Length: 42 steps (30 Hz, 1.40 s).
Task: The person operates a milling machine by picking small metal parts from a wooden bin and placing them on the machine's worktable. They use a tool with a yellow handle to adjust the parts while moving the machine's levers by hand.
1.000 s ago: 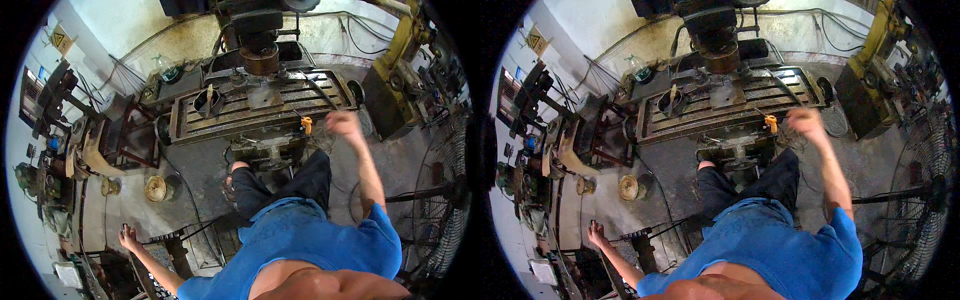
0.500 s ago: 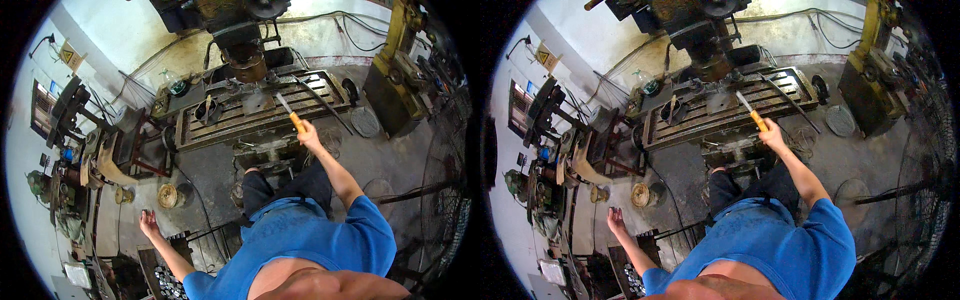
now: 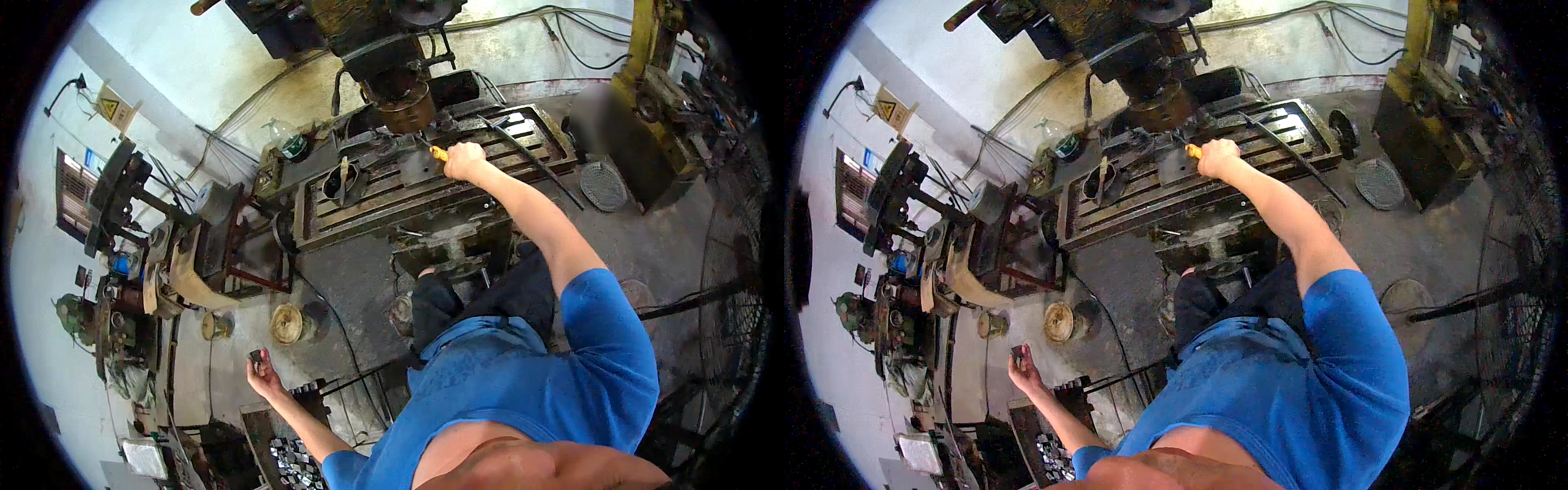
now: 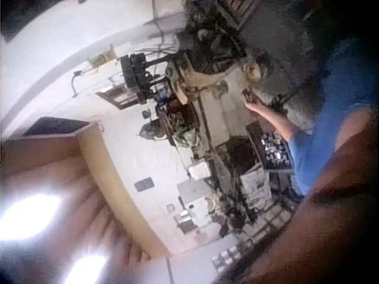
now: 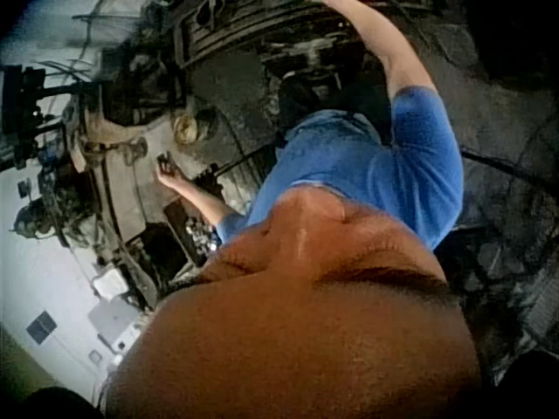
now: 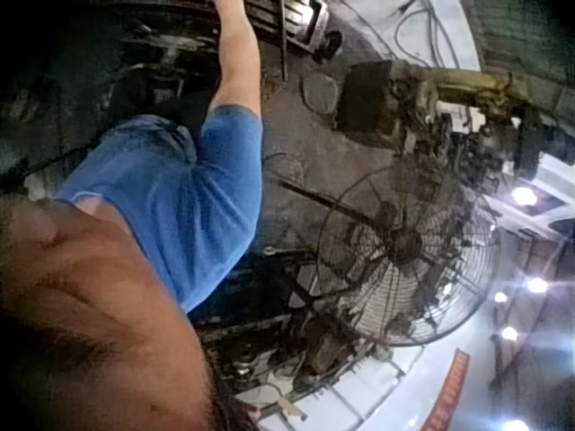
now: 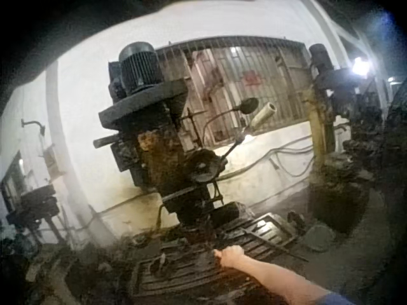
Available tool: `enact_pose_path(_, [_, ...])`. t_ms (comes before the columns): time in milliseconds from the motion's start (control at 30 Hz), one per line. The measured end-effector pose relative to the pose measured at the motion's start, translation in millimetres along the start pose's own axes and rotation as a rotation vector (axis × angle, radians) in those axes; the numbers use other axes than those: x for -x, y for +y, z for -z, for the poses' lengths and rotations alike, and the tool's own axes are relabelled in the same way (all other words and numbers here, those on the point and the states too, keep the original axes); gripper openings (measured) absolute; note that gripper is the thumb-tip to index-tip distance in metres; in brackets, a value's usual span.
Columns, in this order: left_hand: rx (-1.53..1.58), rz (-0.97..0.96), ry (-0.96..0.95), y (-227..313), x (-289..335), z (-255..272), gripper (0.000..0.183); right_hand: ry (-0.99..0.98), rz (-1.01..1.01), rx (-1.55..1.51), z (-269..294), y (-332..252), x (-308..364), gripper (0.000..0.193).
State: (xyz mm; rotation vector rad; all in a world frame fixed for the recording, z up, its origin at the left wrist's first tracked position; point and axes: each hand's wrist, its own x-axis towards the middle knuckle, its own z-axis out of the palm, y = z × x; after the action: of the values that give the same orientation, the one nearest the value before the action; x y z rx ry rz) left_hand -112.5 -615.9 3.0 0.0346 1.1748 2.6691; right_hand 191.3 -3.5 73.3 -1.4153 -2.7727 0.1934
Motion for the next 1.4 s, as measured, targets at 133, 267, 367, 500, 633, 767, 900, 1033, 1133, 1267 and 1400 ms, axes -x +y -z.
enact_pose_path(133, [0.005,0.017,0.020,6,6,12,0.021,-0.087,-0.030,-0.035,16,-20,4,0.035])
enact_pose_path(267, [-0.012,0.016,0.109,-7,36,33,0.023,-0.139,0.235,0.062,16,-11,49,0.033])
enact_pose_path(367, [-0.170,0.049,-0.001,-58,55,-21,0.021,-0.271,0.410,-0.051,37,-33,119,0.035])
enact_pose_path(500, [0.033,0.271,-0.041,-131,43,-62,0.014,-0.346,0.775,-0.066,8,-126,187,0.034])
enact_pose_path(633, [0.126,0.283,0.082,-153,59,-67,0.009,-0.392,0.869,-0.076,-33,-206,206,0.032])
enact_pose_path(767, [0.117,0.252,0.128,-146,61,-59,0.007,-0.398,0.884,-0.136,-51,-217,207,0.033])
enact_pose_path(900, [-0.049,0.121,0.030,-145,53,-41,0.014,-0.426,0.840,-0.175,-49,-223,206,0.035])
enact_pose_path(1033, [-0.982,-0.246,-0.045,-138,56,-69,0.027,-0.497,0.852,-0.164,-35,-212,207,0.039])
enact_pose_path(1133, [-1.266,-0.500,-0.124,-134,59,-62,0.028,-0.587,0.804,-0.098,-23,-206,209,0.040])
enact_pose_path(1267, [-1.447,-0.431,-0.307,-135,59,-83,0.025,-0.518,0.795,-0.272,-30,-183,204,0.041])
enact_pose_path(1400, [-1.531,-0.541,-0.535,-149,50,-96,0.024,-0.474,0.772,-0.262,-28,-160,200,0.038])
